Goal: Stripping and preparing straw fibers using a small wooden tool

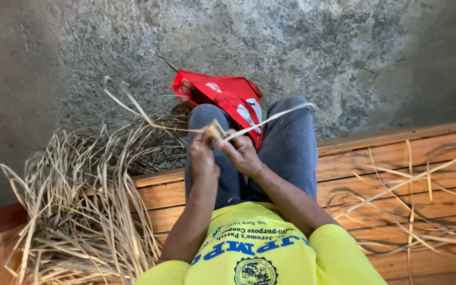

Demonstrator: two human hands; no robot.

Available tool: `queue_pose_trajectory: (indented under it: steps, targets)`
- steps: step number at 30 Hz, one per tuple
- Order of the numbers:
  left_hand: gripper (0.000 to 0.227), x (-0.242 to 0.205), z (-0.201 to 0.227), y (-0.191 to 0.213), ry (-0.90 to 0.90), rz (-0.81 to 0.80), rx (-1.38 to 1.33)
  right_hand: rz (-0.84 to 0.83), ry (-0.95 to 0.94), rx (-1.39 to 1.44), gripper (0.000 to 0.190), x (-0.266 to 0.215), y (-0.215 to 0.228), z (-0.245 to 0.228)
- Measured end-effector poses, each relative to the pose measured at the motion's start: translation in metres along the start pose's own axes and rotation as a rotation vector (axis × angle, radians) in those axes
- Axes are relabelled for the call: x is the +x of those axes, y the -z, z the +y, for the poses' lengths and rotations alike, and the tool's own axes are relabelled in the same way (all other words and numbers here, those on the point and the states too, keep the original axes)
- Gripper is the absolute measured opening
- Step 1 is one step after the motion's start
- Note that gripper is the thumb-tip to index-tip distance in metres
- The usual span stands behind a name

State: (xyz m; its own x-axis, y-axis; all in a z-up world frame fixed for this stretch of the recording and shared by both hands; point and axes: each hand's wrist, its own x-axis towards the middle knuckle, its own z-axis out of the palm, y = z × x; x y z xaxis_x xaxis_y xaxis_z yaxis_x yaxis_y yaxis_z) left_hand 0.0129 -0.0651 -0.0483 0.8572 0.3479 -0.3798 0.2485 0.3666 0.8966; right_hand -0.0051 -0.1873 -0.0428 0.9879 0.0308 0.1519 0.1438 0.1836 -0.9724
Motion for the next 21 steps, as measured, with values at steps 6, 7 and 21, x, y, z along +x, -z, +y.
queue_pose_trajectory:
  steps: [6,7,21]
  targets:
    - [0.022,0.078,-0.023,0.052,-0.058,0.179,0.149,-0.17,-0.089,0.135,0.013,-0.021,-0.007,-0.024]
    - [0.02,0.087,-0.025,0.06,-0.062,0.248,0.169,-0.226,-0.102,0.129,0.013,-0.025,-0.008,-0.025]
    - [0.025,0.207,-0.031,0.152,-0.108,0.743,0.656,-0.345,-0.158,0.283,0.017,-0.063,0.041,-0.056]
